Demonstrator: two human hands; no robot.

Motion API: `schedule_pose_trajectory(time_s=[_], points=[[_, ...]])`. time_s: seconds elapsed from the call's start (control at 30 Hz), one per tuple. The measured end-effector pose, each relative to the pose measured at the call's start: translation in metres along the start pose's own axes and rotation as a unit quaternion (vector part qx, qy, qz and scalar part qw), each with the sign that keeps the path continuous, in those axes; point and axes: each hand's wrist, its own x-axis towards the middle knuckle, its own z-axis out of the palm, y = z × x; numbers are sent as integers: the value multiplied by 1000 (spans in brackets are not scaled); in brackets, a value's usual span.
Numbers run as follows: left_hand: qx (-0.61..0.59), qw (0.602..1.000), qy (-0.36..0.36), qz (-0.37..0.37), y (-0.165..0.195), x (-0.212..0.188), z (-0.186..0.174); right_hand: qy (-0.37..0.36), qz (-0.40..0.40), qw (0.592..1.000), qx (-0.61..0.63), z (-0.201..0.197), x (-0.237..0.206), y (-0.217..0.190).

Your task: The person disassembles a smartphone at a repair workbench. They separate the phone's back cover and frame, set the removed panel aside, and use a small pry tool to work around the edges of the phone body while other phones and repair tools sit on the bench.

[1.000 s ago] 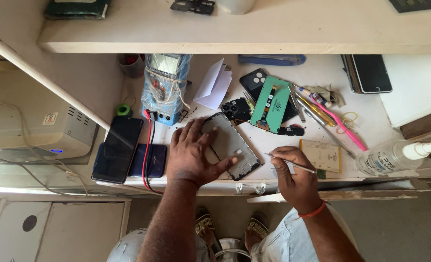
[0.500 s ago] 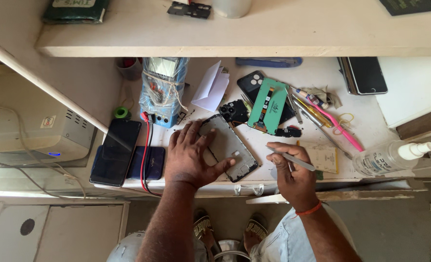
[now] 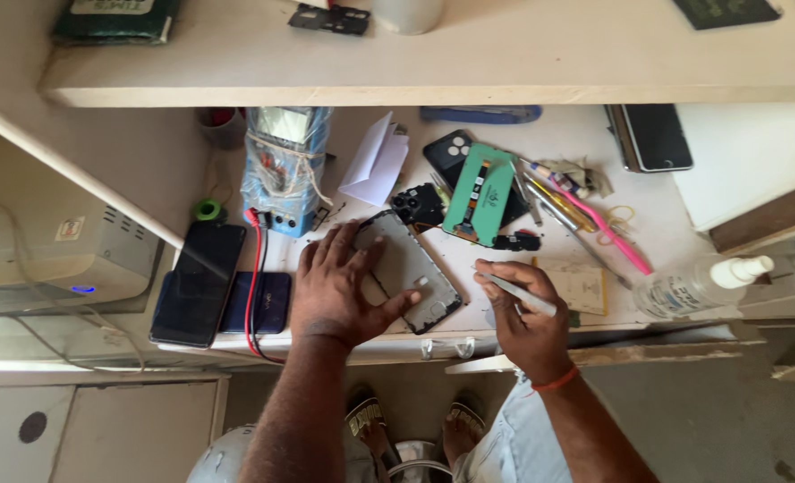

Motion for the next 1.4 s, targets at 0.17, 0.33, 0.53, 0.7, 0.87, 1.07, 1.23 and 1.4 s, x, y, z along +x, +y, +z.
schedule_pose_trajectory(time_s=[0.17, 0.33, 0.53, 0.7, 0.87, 1.07, 1.23, 1.4], points=[[-7, 1000, 8, 3, 1, -1, 0, 0, 31, 999, -43, -1, 2, 5], [-6, 1000, 8, 2, 1, -1, 1, -12, 52, 993, -106, -6, 5, 8], [-9, 1000, -22, -16, 0, 0, 2, -42, 65, 991, -107, -12, 7, 10], [-10, 999, -30, -16, 0, 1, 2, -76, 32, 984, -159, -15, 13, 10], [-6, 999, -37, -22, 0, 2, 2, -75, 30, 983, -163, -14, 17, 11], [-2, 999, -37, -27, 1, 3, 3, -116, 52, 982, -139, -16, 23, 12], [-7, 999, -24, -22, 1, 1, 3, -137, 77, 974, -162, -16, 26, 9], [-6, 1000, -18, -18, 0, 2, 3, -144, 92, 978, -122, -12, 27, 4]])
